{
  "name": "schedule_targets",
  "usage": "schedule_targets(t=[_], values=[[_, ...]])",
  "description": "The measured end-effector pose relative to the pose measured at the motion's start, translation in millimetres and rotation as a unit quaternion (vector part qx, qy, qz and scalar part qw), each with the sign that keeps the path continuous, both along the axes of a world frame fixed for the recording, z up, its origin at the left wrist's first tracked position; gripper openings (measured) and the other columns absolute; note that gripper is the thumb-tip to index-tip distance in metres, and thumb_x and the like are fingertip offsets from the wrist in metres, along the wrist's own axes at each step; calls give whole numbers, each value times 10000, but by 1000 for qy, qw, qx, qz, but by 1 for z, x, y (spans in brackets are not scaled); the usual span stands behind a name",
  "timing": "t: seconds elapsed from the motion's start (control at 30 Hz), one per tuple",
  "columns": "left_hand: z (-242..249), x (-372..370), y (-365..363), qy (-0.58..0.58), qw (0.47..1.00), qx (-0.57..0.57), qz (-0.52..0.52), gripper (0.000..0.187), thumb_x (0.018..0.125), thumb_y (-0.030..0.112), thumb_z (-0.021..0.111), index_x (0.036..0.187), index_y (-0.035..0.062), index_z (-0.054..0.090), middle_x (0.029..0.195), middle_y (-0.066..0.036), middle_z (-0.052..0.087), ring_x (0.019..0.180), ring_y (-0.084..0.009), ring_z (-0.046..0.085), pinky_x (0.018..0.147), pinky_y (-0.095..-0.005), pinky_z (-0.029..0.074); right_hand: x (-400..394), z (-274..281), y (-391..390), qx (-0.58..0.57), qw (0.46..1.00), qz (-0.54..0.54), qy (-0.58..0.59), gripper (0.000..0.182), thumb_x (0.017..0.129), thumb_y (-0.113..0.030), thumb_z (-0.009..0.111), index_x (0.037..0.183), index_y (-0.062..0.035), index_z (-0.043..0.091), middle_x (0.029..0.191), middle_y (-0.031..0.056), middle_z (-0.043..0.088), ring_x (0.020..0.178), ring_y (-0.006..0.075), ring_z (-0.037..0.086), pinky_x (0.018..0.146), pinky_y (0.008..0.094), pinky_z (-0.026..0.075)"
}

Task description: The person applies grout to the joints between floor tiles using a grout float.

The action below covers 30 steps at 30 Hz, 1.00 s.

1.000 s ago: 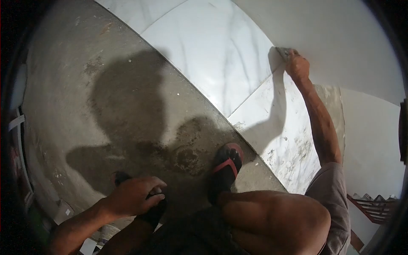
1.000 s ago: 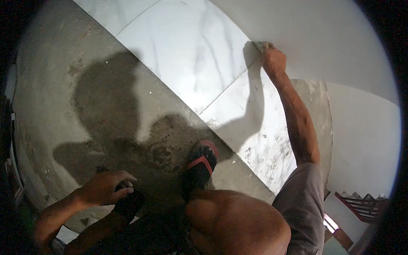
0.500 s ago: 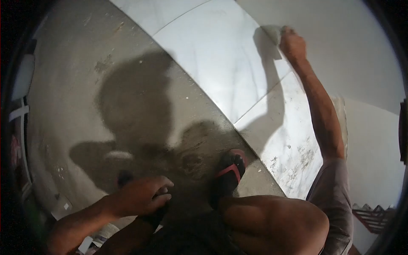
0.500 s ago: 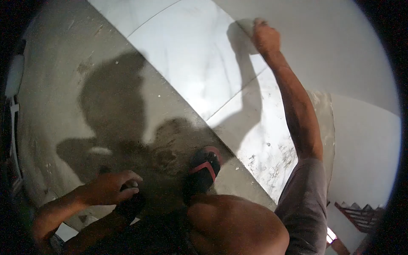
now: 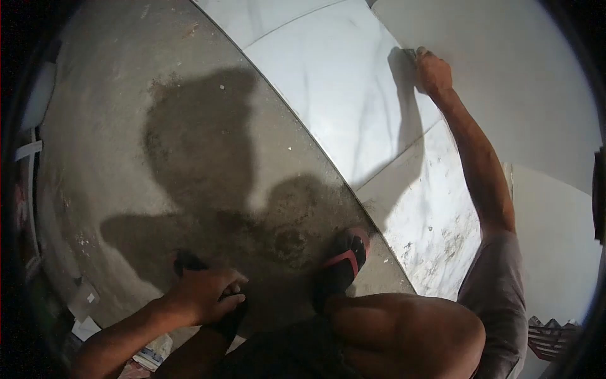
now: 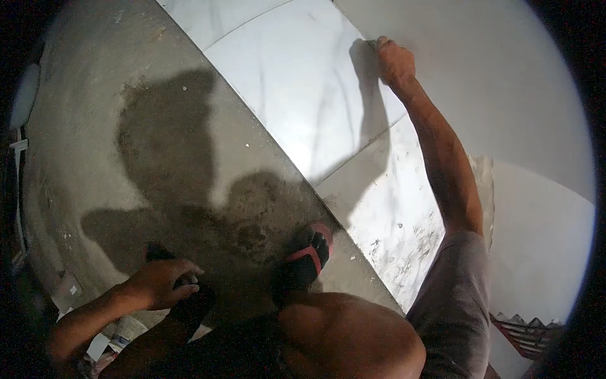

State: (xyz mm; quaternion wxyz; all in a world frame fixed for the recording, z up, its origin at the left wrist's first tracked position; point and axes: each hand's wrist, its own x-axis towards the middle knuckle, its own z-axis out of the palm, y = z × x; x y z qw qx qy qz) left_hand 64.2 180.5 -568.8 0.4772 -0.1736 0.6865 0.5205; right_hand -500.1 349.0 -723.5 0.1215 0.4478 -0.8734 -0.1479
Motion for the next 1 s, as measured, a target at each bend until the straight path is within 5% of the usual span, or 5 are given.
schedule_targets(t=[0.3, 0.37, 0.57, 0.83, 1.0], values=[[-5, 4, -6, -15, 1000, -14, 3, 399, 913, 269, 637, 1225, 27, 579, 1034, -162, 681, 998, -310, 661, 877, -391, 508, 33, 192, 64, -74, 979, -185, 34, 271, 923, -335, 590, 1083, -131, 668, 1036, 143, 700, 946, 336, 672, 766, 443, 539], [-8, -3, -2, -28, 999, -5, -24, 406, 911, 277, 638, 1227, 30, 579, 1038, -160, 680, 1001, -313, 659, 875, -395, 507, 35, 191, 76, -73, 986, -148, 35, 236, 912, -303, 592, 1049, -126, 666, 994, 138, 705, 912, 339, 682, 728, 452, 542], [-3, -23, 7, 57, 997, 13, -40, 390, 906, 276, 644, 1207, 35, 587, 1035, -143, 687, 996, -295, 663, 861, -398, 506, 43, 26, 91, 54, 994, -92, 3, 184, 849, -115, 562, 1015, -118, 641, 922, 159, 691, 797, 359, 682, 680, 468, 549], [-3, -28, 3, 29, 998, -13, -53, 361, 893, 245, 663, 1174, 25, 606, 1017, -131, 703, 941, -270, 683, 818, -373, 518, 61, 154, 183, -36, 971, -235, -7, 228, 903, -226, 596, 1115, -152, 634, 1051, 93, 687, 945, 340, 661, 768, 445, 545], [-5, -24, 14, 67, 995, 10, -74, 353, 898, 241, 660, 1168, 19, 611, 983, -139, 704, 925, -272, 687, 831, -368, 522, 73, 85, 231, -96, 980, -171, -21, 173, 929, -164, 518, 1067, -133, 617, 985, 149, 681, 884, 385, 656, 706, 481, 531]])
